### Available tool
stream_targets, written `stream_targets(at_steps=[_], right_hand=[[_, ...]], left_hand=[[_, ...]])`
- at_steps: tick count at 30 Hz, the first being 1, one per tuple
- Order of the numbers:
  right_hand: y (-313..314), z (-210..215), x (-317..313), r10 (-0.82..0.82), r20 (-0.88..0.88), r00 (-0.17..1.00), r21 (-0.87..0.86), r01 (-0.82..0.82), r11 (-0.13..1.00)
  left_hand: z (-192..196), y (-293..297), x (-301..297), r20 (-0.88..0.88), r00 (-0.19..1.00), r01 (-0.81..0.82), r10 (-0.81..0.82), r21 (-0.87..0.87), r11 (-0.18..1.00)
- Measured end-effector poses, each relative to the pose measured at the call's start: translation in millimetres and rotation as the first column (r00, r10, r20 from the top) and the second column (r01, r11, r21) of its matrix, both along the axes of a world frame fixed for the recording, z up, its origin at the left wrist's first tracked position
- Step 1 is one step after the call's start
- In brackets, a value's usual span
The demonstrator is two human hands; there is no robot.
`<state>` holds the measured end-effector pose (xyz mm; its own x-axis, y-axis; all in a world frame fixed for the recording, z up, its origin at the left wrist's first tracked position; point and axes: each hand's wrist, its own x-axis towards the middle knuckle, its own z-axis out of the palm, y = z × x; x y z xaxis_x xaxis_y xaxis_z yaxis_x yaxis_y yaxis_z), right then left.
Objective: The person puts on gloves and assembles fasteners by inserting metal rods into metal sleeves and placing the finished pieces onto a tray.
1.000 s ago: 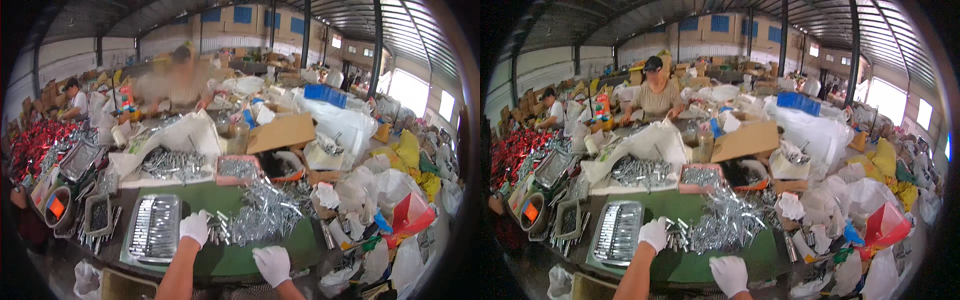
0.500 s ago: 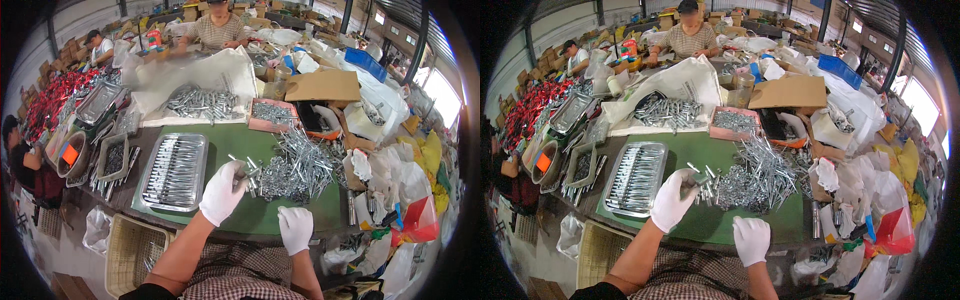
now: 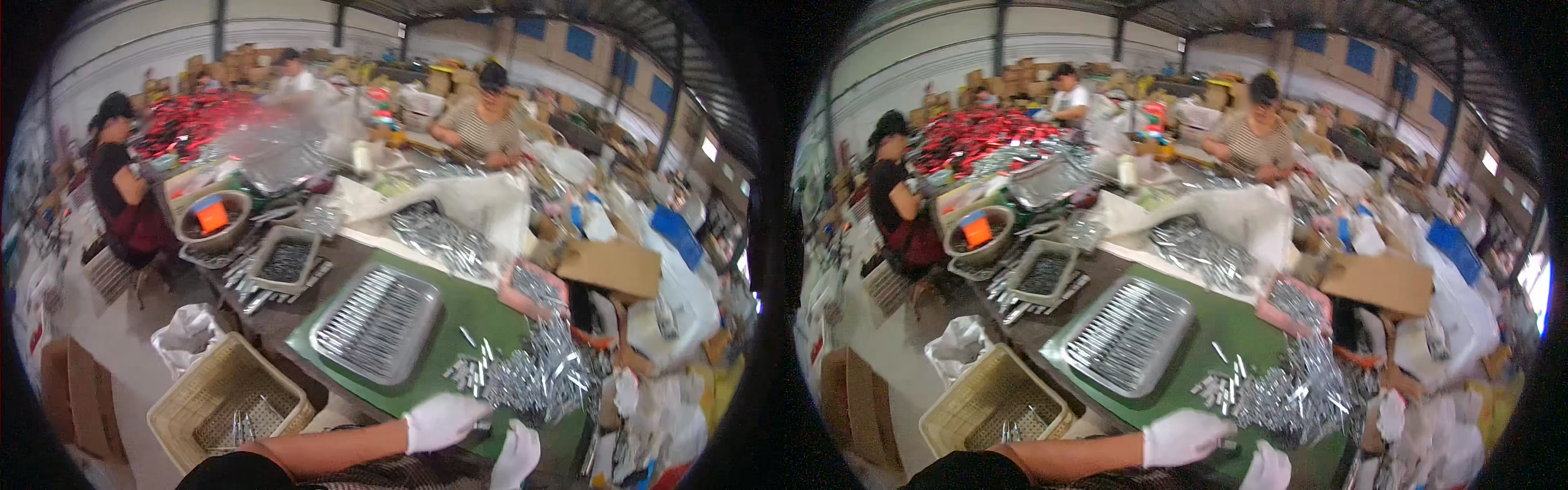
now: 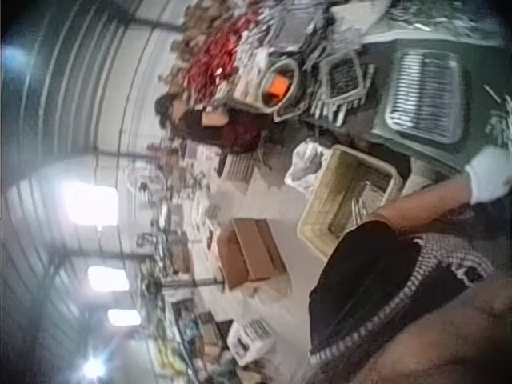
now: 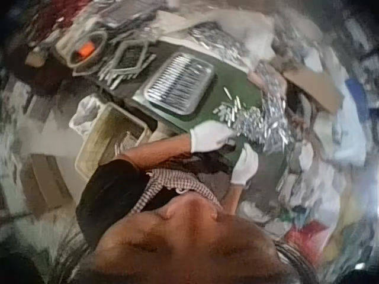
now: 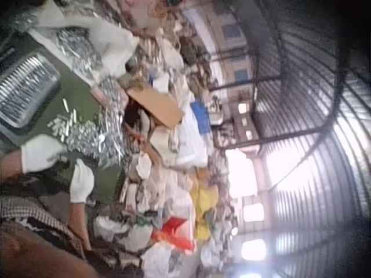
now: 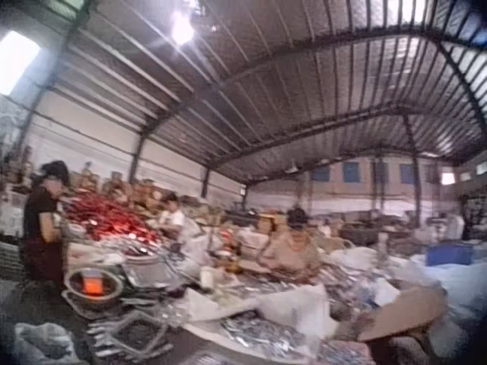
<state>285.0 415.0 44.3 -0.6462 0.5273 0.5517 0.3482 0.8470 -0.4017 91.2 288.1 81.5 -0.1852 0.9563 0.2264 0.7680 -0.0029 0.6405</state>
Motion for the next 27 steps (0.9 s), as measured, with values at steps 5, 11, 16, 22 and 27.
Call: stream_targets(at_steps=[5, 11, 16, 22, 27], right_hand=[[-22.2, 20.9, -14.9, 0.026, 0.044, 0.999, -0.046, -0.024, 0.999], [-19.7, 17.5, -33.2, 0.080, 0.159, 0.984, -0.130, -0.059, 0.990], [-17.6, 14.3, -30.2, 0.071, 0.050, 0.996, -0.228, -0.058, 0.972], [-15.5, 14.0, -27.6, 0.060, 0.015, 0.998, -0.369, -0.051, 0.928], [-10.1, 23.3, -21.6, 0.141, -0.122, 0.982, -0.527, -0.185, 0.830]], left_hand=[[-44.8, -8.5, 18.7, -0.252, 0.967, -0.012, 0.049, 0.146, 0.989], [-38.3, -12.4, 20.2, -0.248, 0.959, -0.061, 0.138, 0.295, 0.954], [-36.6, -14.0, 21.1, -0.283, 0.950, -0.042, 0.133, 0.306, 0.951], [-37.8, -13.9, 21.4, -0.281, 0.949, -0.044, 0.141, 0.328, 0.944], [-28.2, -15.9, 20.6, -0.307, 0.943, -0.032, 0.128, 0.297, 0.954]])
